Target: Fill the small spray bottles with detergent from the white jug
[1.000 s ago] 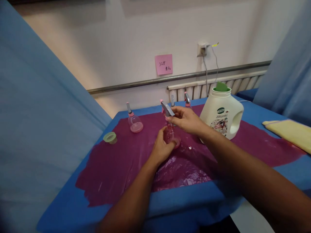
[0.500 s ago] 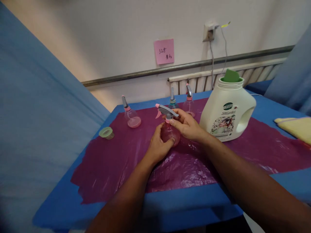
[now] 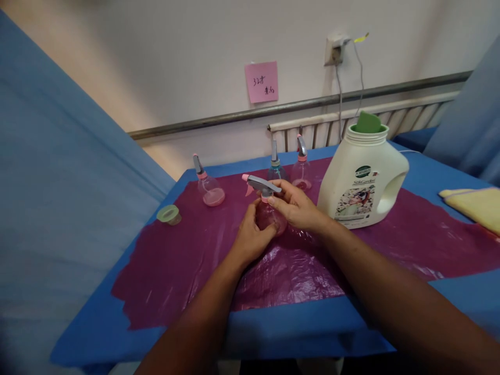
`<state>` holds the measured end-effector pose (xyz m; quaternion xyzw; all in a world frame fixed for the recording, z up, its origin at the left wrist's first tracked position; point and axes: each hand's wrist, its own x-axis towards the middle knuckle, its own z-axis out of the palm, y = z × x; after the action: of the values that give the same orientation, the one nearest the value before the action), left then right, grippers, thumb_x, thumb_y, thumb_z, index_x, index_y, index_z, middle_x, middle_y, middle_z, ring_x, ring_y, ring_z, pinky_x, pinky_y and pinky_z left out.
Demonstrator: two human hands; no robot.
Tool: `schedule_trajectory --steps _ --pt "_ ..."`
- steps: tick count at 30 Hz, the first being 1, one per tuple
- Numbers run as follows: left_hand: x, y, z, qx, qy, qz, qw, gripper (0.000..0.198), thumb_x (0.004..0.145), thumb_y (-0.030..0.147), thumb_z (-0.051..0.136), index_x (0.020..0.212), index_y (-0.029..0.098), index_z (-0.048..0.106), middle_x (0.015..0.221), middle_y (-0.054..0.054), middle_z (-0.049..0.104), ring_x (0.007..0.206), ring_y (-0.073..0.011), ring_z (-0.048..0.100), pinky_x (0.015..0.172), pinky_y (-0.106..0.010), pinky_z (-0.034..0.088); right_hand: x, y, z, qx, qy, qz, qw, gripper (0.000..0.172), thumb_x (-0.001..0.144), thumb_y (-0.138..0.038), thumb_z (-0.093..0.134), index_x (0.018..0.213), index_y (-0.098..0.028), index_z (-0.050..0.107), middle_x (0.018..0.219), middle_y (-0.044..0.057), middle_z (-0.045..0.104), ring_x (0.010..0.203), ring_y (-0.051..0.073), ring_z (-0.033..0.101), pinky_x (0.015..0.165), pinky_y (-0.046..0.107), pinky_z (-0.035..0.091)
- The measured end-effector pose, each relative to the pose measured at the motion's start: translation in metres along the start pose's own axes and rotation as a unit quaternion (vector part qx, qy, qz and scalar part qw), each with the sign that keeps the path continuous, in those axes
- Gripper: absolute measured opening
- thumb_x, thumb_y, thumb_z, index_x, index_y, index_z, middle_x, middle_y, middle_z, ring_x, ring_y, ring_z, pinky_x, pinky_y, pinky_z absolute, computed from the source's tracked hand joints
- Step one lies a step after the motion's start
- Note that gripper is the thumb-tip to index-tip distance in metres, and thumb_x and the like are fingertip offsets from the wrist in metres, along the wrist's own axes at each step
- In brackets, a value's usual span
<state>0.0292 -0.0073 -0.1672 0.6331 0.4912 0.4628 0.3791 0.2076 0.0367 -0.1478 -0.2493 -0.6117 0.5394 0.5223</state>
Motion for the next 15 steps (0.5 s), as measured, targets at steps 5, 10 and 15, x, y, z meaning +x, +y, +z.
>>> schedule_trajectory --steps 5,10,15 --pt "-0.001 0.002 0.001 0.009 0.008 -0.002 1.000 0.079 0.085 0.019 0.091 0.157 0.026 0.060 0.163 -0.015 0.069 0.150 -0.0349 0.069 0.133 -0.060 0.052 -0.002 0.006 0.007 -0.010 0.060 -0.001 0.998 0.049 0.094 -0.060 0.095 0.128 -0.030 0.075 0.122 0.006 0.083 0.113 0.026 0.078 0.103 0.045 0.066" --pt "-0.002 0.000 0.002 0.036 0.025 -0.003 0.999 0.076 0.081 0.019 0.094 0.150 0.028 0.063 0.155 -0.013 0.073 0.145 -0.0357 0.071 0.129 -0.061 0.055 -0.002 0.011 0.010 -0.011 0.105 -0.012 0.994 0.055 0.085 -0.057 0.101 0.123 -0.029 0.072 0.119 0.005 0.082 0.112 0.026 0.078 0.106 0.046 0.064" --pt "-0.002 -0.005 0.002 0.070 0.030 0.023 0.997 0.073 0.082 0.025 0.095 0.147 0.026 0.063 0.152 -0.015 0.072 0.143 -0.0350 0.070 0.125 -0.059 0.056 0.003 0.016 0.017 -0.003 0.140 -0.010 0.990 0.066 0.075 -0.055 0.107 0.122 -0.029 0.069 0.113 0.004 0.081 0.106 0.025 0.076 0.103 0.044 0.063"
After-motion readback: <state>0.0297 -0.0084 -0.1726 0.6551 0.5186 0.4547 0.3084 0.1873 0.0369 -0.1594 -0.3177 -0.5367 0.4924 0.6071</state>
